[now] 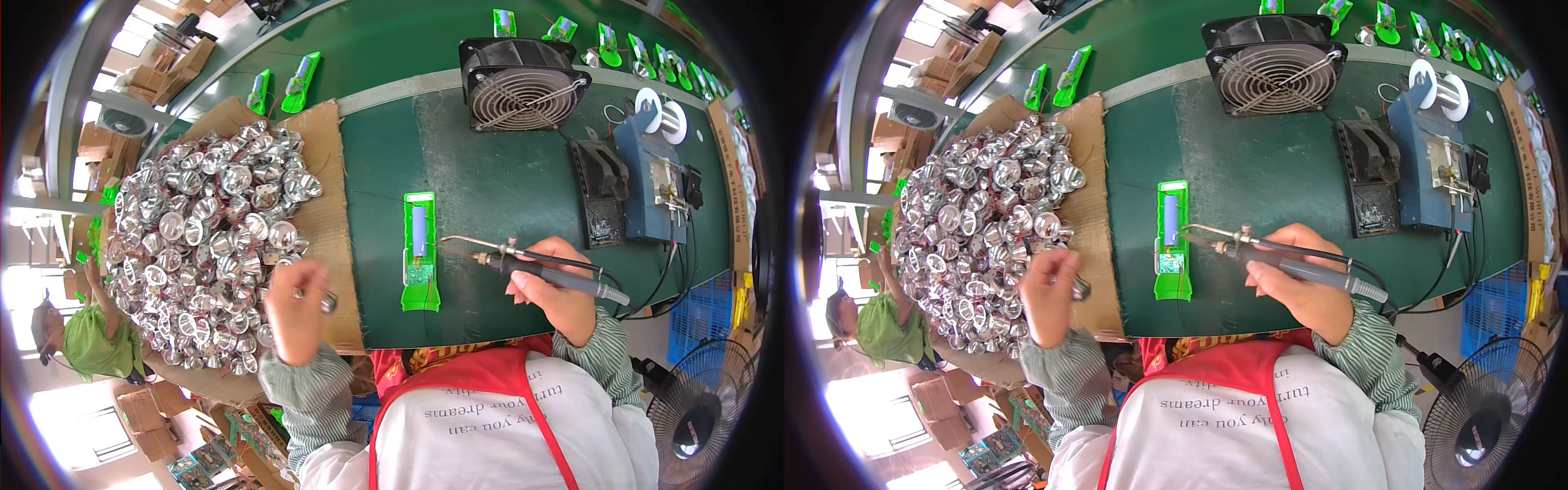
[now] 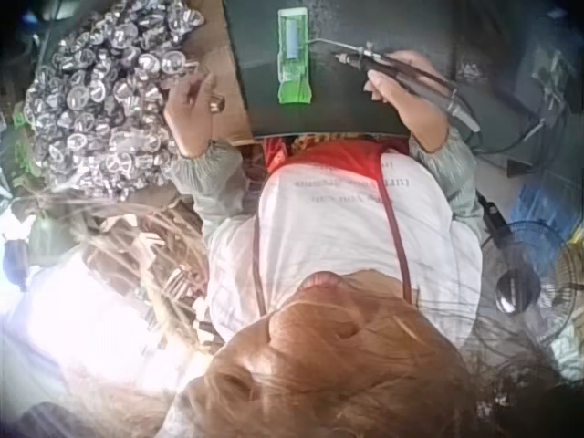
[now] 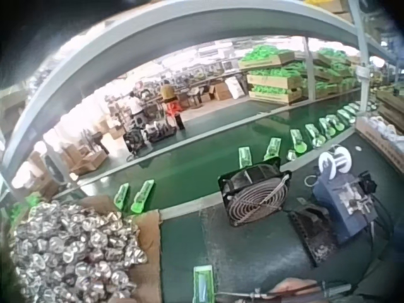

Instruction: The person solders wires onto flashlight circuit assemblies using a soldering iron and places the assembled units onto the conveyor belt.

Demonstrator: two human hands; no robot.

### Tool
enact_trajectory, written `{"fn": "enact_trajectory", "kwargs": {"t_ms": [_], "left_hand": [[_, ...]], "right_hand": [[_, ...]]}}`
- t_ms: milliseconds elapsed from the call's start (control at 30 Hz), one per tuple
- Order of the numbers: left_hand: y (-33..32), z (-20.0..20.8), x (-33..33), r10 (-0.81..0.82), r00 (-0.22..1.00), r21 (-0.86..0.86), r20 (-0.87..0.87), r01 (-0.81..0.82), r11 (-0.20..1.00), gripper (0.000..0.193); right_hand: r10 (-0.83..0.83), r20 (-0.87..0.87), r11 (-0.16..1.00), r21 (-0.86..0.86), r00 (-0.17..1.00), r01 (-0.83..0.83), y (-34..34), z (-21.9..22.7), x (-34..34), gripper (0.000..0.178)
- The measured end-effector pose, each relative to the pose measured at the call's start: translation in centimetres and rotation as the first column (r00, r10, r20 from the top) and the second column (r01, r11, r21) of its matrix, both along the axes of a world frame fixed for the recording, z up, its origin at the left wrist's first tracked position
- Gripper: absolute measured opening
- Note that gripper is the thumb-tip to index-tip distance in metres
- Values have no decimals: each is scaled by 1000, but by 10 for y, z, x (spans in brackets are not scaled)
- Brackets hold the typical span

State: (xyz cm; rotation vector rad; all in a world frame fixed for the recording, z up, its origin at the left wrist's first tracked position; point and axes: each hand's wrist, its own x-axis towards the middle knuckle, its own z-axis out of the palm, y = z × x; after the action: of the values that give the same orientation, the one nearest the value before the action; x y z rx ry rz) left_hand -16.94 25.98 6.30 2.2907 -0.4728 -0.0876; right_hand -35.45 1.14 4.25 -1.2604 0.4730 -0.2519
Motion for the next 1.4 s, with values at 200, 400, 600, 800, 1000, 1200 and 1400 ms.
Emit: {"fn": "enact_trajectory", "kwargs": {"t_ms": [200, 400, 600, 800, 1000, 1200, 1400], "left_hand": [[-37, -41, -48, -239, 970, 75, -38, 241, 967, 8], [-41, -58, -57, -241, 966, 6, -96, 242, 970, 8], [-41, -60, -52, -295, 955, 48, -27, 296, 954, 6], [-43, -56, -51, -307, 952, 92, -7, 306, 948, 6], [-47, -50, -51, -291, 957, 139, -20, 290, 947, 7], [-48, -51, -53, -280, 960, 156, 9, 275, 949, 8], [-49, -52, -53, -283, 959, 163, 20, 276, 947, 8]], "right_hand": [[137, -20, 991, 10, 990, -136, 6, -4, 4, 16], [185, -57, 982, 39, 981, -183, 10, -17, 9, 13], [190, -58, 980, 70, 980, -186, 15, -20, 14, 14], [206, -85, 978, 62, 975, -201, 16, -21, 16, 16], [210, -107, 978, 22, 972, -208, 16, -25, 18, 17], [227, -102, 969, -78, 968, -236, 16, -28, 18, 13], [200, -81, 980, 34, 976, -198, 9, -17, 14, 16]]}}
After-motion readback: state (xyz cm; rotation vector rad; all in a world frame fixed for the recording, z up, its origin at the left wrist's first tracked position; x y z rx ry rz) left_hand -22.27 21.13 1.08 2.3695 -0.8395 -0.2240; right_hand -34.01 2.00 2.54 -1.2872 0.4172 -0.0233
